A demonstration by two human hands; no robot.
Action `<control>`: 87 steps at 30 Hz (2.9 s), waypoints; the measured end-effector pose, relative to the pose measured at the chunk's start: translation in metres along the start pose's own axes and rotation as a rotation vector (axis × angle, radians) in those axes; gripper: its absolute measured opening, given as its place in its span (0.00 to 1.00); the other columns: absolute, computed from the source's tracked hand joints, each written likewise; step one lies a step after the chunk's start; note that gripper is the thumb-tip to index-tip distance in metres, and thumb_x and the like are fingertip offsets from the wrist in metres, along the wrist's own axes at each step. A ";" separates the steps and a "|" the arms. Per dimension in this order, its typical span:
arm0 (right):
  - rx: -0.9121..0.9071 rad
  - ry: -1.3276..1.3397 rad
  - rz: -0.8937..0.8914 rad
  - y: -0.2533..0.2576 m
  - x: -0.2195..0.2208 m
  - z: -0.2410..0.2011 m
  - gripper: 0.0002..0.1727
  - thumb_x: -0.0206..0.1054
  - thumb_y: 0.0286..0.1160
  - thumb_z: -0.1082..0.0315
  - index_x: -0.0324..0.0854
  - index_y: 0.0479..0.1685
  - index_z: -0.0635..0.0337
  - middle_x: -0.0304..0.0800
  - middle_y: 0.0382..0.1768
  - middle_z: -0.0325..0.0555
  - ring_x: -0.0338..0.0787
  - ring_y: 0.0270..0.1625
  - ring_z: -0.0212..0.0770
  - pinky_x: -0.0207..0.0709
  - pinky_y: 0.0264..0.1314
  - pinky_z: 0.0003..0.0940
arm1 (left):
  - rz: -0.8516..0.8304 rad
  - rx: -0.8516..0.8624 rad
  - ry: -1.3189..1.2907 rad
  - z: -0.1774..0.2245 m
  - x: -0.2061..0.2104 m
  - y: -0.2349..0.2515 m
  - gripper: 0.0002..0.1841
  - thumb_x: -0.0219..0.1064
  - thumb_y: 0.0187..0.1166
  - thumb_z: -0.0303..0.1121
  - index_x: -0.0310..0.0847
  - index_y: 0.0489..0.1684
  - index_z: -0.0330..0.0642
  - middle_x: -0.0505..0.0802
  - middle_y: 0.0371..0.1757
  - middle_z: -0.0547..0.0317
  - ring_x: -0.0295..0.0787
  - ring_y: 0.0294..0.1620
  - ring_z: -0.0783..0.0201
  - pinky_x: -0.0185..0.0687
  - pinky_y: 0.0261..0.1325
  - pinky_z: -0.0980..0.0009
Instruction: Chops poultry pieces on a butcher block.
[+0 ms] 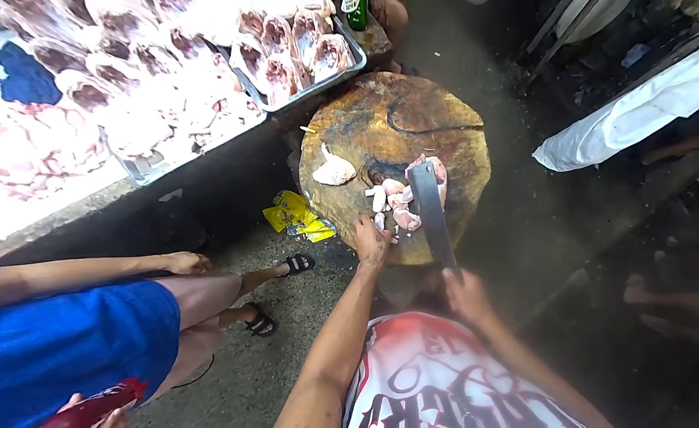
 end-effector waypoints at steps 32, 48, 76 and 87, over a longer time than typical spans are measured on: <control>0.052 -0.504 -0.296 -0.015 -0.037 0.054 0.30 0.57 0.83 0.37 0.85 0.47 0.58 0.85 0.29 0.47 0.87 0.36 0.45 0.81 0.45 0.49 | -0.001 -0.132 -0.843 -0.030 -0.063 0.055 0.23 0.67 0.83 0.51 0.82 0.62 0.41 0.94 0.45 0.50 0.92 0.41 0.58 0.90 0.47 0.52; -0.408 -0.577 -0.042 -0.028 0.017 -0.022 0.31 0.56 0.87 0.42 0.85 0.51 0.66 0.86 0.23 0.45 0.87 0.27 0.40 0.83 0.34 0.40 | -0.161 -0.262 -0.378 -0.086 -0.009 -0.054 0.18 0.63 0.86 0.42 0.87 0.45 0.33 0.93 0.42 0.39 0.92 0.45 0.45 0.84 0.53 0.40; 0.483 0.216 -0.517 -0.021 0.041 0.020 0.25 0.47 0.94 0.45 0.74 0.40 0.57 0.73 0.15 0.37 0.73 0.10 0.32 0.75 0.12 0.27 | 0.046 0.095 -0.488 -0.092 0.004 -0.075 0.13 0.63 0.88 0.34 0.87 0.60 0.35 0.95 0.55 0.47 0.93 0.57 0.57 0.83 0.69 0.53; 0.131 -0.590 -0.320 -0.015 0.049 0.029 0.29 0.52 0.89 0.42 0.82 0.49 0.61 0.86 0.37 0.52 0.89 0.43 0.50 0.81 0.51 0.53 | 0.136 -0.093 -0.686 -0.086 0.024 -0.076 0.16 0.63 0.88 0.36 0.85 0.63 0.33 0.94 0.57 0.44 0.91 0.59 0.57 0.83 0.70 0.54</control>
Point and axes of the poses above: each hand's wrist, its own y-axis towards the middle knuckle, its own x-axis out of the palm, z = x × y, the point moved 8 cm from there along y, towards the middle knuckle
